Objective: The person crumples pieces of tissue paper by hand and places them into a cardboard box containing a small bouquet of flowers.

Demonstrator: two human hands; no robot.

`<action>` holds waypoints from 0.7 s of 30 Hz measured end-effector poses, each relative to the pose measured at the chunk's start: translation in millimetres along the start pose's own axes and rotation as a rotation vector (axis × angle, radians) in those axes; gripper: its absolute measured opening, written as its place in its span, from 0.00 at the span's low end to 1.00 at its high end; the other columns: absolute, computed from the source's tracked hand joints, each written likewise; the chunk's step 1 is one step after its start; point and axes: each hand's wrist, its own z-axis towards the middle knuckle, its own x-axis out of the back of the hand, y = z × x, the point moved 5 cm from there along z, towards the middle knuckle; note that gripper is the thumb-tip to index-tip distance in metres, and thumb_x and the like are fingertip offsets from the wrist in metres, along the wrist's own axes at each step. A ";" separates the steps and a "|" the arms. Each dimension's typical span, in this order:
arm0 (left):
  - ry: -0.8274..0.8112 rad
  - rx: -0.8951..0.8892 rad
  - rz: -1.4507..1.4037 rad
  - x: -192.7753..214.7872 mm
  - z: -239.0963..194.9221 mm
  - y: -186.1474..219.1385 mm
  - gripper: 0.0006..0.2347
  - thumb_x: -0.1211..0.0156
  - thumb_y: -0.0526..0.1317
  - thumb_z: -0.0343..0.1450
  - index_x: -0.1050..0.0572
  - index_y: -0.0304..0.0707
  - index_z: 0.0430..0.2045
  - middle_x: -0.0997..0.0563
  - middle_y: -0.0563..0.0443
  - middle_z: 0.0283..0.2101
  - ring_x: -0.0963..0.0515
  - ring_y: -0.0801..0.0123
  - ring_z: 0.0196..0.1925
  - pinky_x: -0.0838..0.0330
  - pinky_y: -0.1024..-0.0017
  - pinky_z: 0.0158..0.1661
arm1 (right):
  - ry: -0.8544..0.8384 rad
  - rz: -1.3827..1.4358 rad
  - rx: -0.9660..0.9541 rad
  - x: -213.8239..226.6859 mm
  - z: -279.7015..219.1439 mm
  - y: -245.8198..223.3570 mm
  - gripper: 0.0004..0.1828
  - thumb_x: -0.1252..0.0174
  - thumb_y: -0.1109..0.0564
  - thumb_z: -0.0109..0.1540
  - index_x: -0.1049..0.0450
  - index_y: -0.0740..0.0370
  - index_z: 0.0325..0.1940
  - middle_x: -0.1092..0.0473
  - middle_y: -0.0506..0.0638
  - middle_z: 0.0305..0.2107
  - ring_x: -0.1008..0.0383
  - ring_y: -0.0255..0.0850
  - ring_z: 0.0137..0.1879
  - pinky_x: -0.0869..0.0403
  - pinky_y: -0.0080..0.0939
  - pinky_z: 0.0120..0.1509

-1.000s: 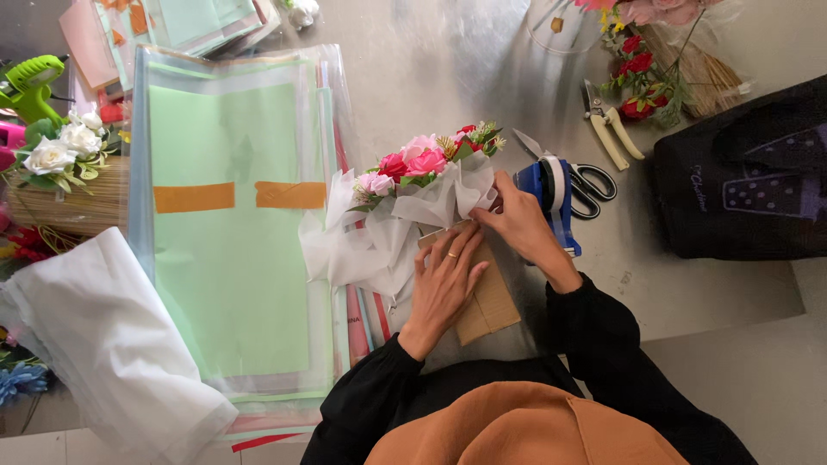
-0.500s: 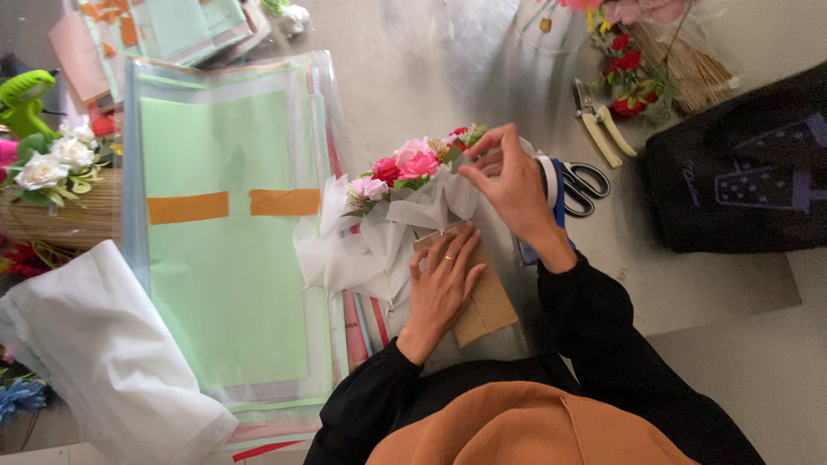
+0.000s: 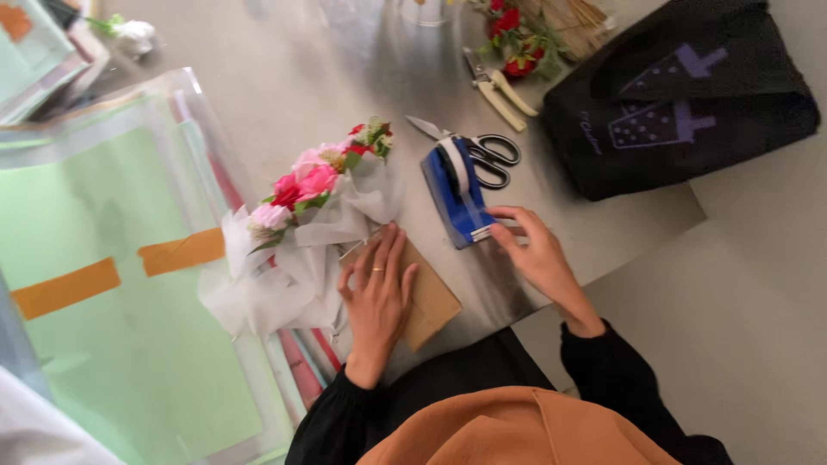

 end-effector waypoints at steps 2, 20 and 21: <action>-0.007 -0.006 -0.007 2.4 2.0 3.1 0.19 0.60 0.56 0.80 0.34 0.61 0.65 0.33 0.69 0.70 0.34 0.79 0.67 0.55 0.67 0.60 | 0.020 -0.011 0.001 -2.0 -1.2 -13.3 0.17 0.43 0.49 0.70 0.24 0.58 0.59 0.30 0.60 0.57 0.22 0.56 0.56 0.19 0.52 0.53; -0.038 0.025 0.003 0.5 1.9 1.6 0.18 0.56 0.55 0.79 0.34 0.63 0.65 0.32 0.70 0.69 0.34 0.80 0.67 0.56 0.66 0.62 | 0.256 0.724 0.006 -38.8 -22.4 29.0 0.14 0.38 0.59 0.64 0.34 0.72 0.35 0.43 0.63 0.64 0.35 0.55 0.67 0.23 0.59 0.63; -0.033 0.019 0.008 0.6 2.4 2.2 0.18 0.56 0.55 0.79 0.33 0.63 0.65 0.31 0.70 0.69 0.34 0.80 0.67 0.55 0.66 0.62 | 0.288 0.683 0.062 -41.4 -26.0 34.1 0.14 0.39 0.60 0.63 0.35 0.73 0.34 0.43 0.63 0.63 0.38 0.55 0.70 0.25 0.58 0.66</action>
